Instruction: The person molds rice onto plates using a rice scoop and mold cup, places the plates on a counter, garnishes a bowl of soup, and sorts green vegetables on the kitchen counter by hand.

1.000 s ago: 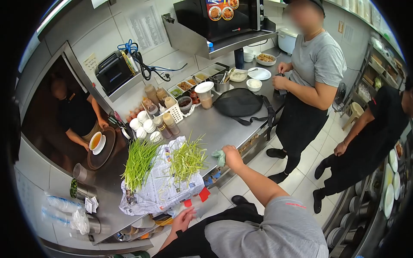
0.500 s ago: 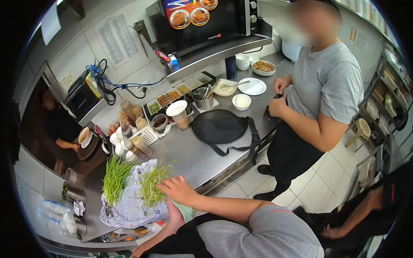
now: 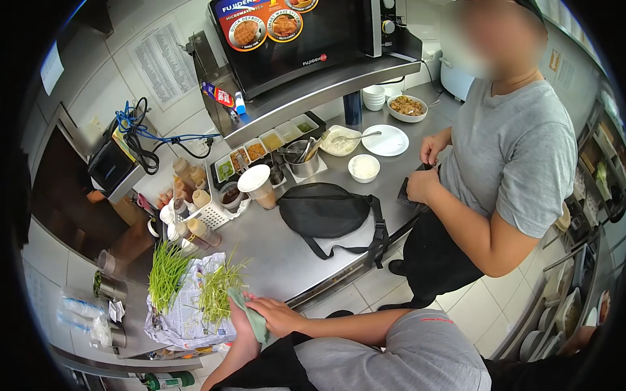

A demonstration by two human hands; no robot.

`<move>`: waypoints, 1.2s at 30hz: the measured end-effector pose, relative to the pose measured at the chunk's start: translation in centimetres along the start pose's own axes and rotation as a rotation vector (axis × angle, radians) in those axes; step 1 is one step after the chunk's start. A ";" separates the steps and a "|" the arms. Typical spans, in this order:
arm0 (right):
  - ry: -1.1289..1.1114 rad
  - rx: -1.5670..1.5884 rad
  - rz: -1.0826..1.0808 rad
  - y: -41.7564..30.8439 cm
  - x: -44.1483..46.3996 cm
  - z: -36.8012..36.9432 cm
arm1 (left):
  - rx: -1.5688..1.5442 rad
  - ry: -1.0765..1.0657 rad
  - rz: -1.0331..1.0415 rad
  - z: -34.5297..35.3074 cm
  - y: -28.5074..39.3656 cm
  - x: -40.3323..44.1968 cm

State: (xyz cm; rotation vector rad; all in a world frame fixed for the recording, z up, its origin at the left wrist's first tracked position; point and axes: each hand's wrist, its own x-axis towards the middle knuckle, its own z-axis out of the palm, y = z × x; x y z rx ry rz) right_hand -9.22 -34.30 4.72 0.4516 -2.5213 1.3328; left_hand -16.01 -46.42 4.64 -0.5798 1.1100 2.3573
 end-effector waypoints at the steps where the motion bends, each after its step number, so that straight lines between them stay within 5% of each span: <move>1: 0.017 0.187 0.019 0.3 -0.2 -0.3 | -0.018 -0.023 0.077 0.3 0.5 0.3; 4: 0.042 0.501 0.178 -0.1 -0.8 -2.6 | -0.045 0.033 0.174 4.0 0.6 -2.0; 6: -0.033 1.142 0.748 -0.2 -1.2 -3.5 | 0.709 -0.223 0.514 5.8 -0.2 -4.3; 7: -0.006 1.172 0.809 0.0 -1.5 -3.5 | 0.707 -0.222 0.513 5.9 -0.2 -4.8; 8: 0.025 1.201 0.870 0.2 -1.9 -3.5 | 1.070 -0.369 0.654 6.0 -0.3 -5.1; 10: 0.295 1.606 0.840 1.2 -2.5 -3.0 | 1.801 -0.667 0.918 6.0 -0.3 -5.6; 15: 0.372 1.439 0.760 2.7 -3.4 -4.1 | 1.984 -0.811 1.018 3.9 1.1 -6.2; 18: 0.306 1.319 0.745 2.8 -3.3 -6.1 | 1.547 -0.893 0.792 0.5 1.8 -6.6; 20: 0.309 1.265 0.744 2.3 -3.0 -7.1 | 1.265 -0.747 0.425 -2.6 2.1 -7.1; 21: 0.314 1.211 0.743 2.0 -2.9 -7.6 | 1.262 -0.746 0.424 -4.4 2.1 -7.4; 23: 0.319 1.155 0.742 2.5 -3.4 -7.4 | 0.970 -0.452 0.068 -9.1 1.7 -8.2; 25: 0.295 1.001 0.594 4.5 -4.4 -6.1 | 0.861 -0.321 -0.021 -18.3 -0.4 -6.7; 26: 0.293 1.002 0.594 3.9 -4.1 -7.1 | 0.896 -0.238 -0.040 -20.9 -1.0 -6.8; 28: -0.410 0.330 0.778 3.1 -4.0 -10.0 | 1.068 -0.084 -0.081 -24.9 -2.0 -6.5; 29: -0.256 0.291 0.553 4.4 -5.9 -8.7 | 1.142 -0.019 -0.101 -26.2 -2.2 -6.6; 30: -0.263 0.289 0.552 3.7 -5.9 -9.4 | 1.206 0.036 -0.121 -27.3 -2.4 -7.0; 32: -0.568 0.293 0.597 2.3 -5.9 -10.7 | 1.296 0.103 -0.148 -29.0 -2.9 -7.1; 36: -0.625 0.421 0.514 1.7 -5.4 -11.9 | 1.387 0.157 -0.166 -31.3 -3.2 -6.7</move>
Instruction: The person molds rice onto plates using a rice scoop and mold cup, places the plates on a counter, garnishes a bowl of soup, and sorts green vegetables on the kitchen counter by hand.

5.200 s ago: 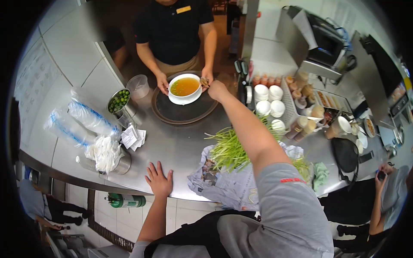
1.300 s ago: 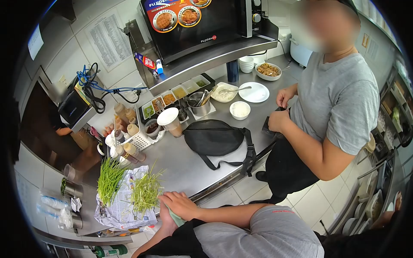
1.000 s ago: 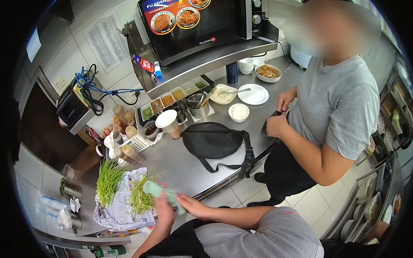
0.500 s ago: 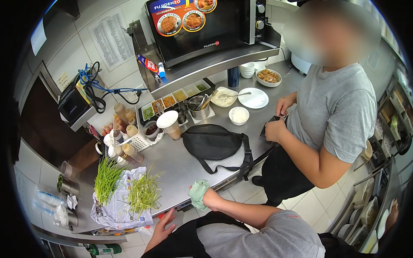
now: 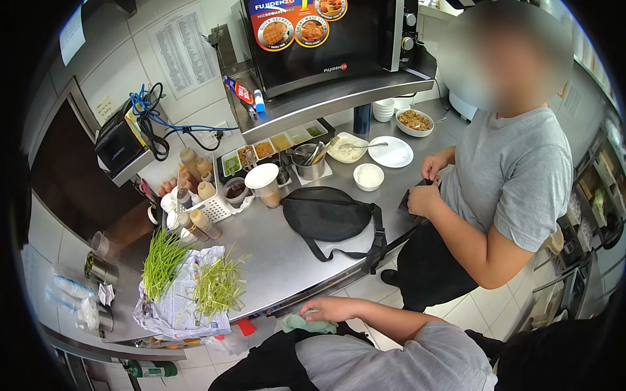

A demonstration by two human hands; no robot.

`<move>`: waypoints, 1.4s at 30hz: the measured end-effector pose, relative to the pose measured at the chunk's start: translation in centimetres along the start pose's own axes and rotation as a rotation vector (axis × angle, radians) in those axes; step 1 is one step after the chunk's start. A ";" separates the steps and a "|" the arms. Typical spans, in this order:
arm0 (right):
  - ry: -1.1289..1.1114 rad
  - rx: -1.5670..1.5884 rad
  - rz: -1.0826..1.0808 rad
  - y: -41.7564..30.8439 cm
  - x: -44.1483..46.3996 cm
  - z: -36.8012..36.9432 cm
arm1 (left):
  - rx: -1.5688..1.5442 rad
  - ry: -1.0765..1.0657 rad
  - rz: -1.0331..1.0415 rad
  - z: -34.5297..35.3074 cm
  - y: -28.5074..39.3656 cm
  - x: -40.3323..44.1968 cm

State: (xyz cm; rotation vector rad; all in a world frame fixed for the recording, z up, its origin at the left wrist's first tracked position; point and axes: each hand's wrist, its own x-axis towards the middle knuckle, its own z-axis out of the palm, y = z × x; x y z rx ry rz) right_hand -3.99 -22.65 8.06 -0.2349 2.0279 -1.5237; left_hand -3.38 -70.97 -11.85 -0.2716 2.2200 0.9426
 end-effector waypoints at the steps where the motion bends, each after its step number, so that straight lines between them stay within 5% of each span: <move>1: -0.003 -0.003 0.000 -0.6 0.0 -0.4 | 0.014 0.002 -0.002 0.0 -0.3 0.2; 6: -0.048 0.256 -0.177 -3.8 -0.2 -2.2 | 0.075 0.013 -0.012 -0.1 -1.3 0.8; 12: 0.054 0.132 -0.260 -6.9 0.9 -3.7 | 0.151 -0.002 -0.031 -0.3 -3.3 0.8; 18: 0.961 -1.053 -0.237 -5.2 6.5 -3.6 | 0.282 0.006 0.044 -1.2 -10.0 -2.6; 22: 0.849 -0.753 0.017 0.9 9.7 -0.8 | 0.280 0.124 0.068 -1.2 -13.6 -5.7; 28: 0.799 -0.976 0.089 5.6 13.1 3.4 | 0.182 0.206 -0.126 -1.6 -13.9 -9.3; 35: 0.884 -0.947 0.214 -0.2 17.1 4.1 | 0.075 0.074 -0.078 -2.9 -21.2 -8.9; 42: 0.962 -1.011 -0.017 -5.7 22.4 14.2 | 0.074 0.239 0.022 -12.6 -25.6 -10.3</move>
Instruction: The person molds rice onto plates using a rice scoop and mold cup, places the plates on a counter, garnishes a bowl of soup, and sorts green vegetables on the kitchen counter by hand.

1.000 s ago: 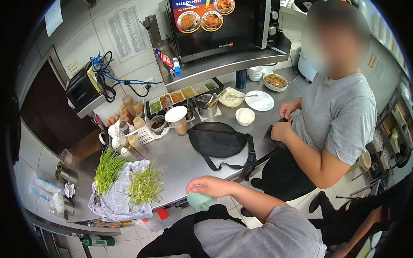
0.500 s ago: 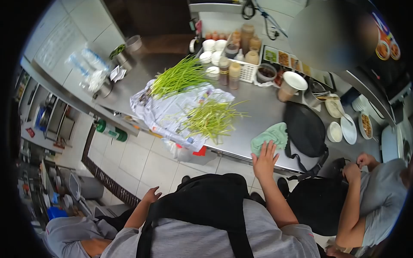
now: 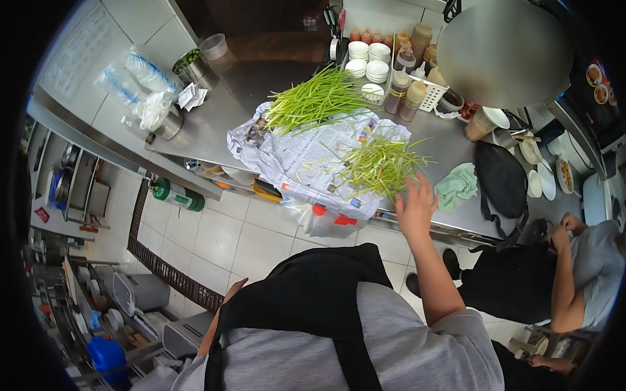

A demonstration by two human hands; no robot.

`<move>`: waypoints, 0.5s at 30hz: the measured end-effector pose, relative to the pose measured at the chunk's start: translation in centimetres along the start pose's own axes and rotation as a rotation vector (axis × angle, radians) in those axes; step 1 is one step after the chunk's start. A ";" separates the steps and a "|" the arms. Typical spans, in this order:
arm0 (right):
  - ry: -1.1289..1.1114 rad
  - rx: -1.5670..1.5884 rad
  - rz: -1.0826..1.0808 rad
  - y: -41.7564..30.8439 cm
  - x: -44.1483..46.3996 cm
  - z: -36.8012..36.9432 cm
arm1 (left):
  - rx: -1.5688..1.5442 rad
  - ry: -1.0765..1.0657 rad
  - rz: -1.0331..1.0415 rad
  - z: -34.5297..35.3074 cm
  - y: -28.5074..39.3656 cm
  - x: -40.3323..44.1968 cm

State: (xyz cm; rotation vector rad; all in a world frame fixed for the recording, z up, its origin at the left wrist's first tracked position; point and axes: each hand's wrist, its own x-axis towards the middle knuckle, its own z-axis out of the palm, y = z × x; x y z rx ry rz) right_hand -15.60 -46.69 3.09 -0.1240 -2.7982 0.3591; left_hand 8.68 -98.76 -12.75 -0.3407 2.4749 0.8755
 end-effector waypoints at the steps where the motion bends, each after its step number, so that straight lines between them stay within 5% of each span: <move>1: -0.010 0.033 -0.016 -1.8 0.0 0.6 | -0.029 0.016 -0.035 -2.1 0.7 0.7; 12: -0.063 0.430 -0.184 -12.8 2.9 2.7 | -0.345 0.332 0.283 -16.5 11.7 14.7; 15: -0.264 0.673 -0.084 -13.3 6.9 4.0 | -0.377 0.404 0.380 -18.1 16.5 17.6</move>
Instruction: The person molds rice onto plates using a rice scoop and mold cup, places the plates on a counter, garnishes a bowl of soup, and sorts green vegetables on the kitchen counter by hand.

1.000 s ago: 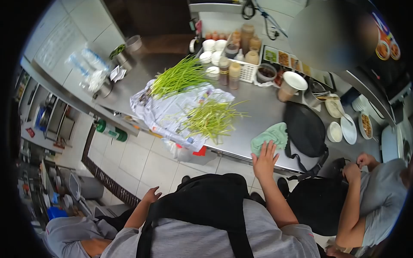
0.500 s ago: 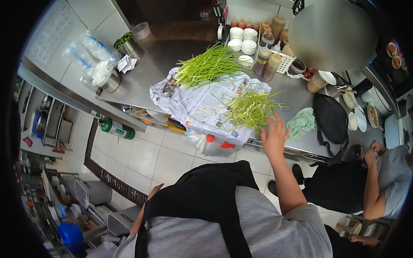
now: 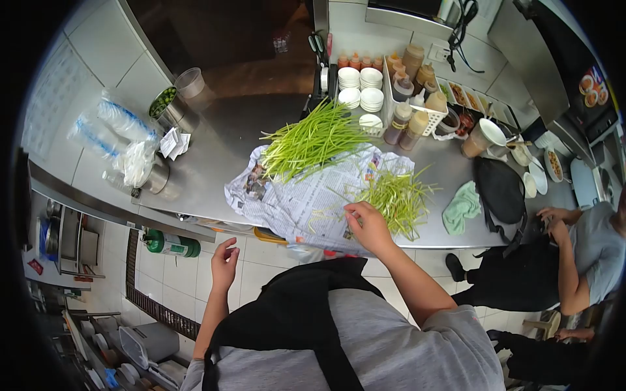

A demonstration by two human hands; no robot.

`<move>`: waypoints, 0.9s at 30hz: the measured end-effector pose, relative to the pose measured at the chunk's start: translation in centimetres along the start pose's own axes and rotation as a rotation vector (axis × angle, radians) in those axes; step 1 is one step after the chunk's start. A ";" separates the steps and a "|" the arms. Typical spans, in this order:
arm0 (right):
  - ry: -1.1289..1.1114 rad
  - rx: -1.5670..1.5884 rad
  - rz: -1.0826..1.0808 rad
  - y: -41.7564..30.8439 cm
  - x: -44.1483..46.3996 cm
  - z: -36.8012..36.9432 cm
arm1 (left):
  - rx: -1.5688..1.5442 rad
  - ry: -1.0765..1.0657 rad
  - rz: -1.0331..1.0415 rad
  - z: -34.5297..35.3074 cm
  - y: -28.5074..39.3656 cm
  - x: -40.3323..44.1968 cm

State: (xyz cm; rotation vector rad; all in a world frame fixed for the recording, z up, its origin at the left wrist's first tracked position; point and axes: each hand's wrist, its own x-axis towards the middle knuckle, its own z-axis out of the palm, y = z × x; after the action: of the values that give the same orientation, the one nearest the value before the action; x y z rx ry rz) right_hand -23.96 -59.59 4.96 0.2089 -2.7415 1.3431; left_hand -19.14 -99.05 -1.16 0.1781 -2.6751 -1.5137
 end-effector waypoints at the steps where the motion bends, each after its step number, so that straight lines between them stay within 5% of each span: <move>1: -0.004 0.002 0.003 0.1 1.5 0.5 | -0.013 0.003 0.032 0.2 0.8 0.9; 8: -0.025 0.002 -0.077 -4.9 8.8 1.9 | -0.024 -0.096 0.204 1.4 6.5 7.4; 14: 0.021 0.077 -0.008 -4.7 5.1 3.9 | 0.039 -0.290 0.420 3.6 12.0 19.0; 16: 0.102 0.062 0.346 -3.4 2.4 3.9 | 0.075 -0.264 0.633 6.0 14.1 22.9; 21: 0.512 0.065 0.578 -3.9 -4.3 4.6 | 0.138 -0.331 0.987 13.6 19.1 29.9; 27: 0.761 0.000 0.761 -7.5 -8.2 7.1 | 0.284 -0.375 0.912 16.6 19.2 33.1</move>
State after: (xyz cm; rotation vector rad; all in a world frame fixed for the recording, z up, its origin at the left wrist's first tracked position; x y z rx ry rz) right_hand -14.76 -69.09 5.36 -1.1876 -2.1755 1.1629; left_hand -55.12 -79.46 6.68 -1.2356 -2.5578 -0.9185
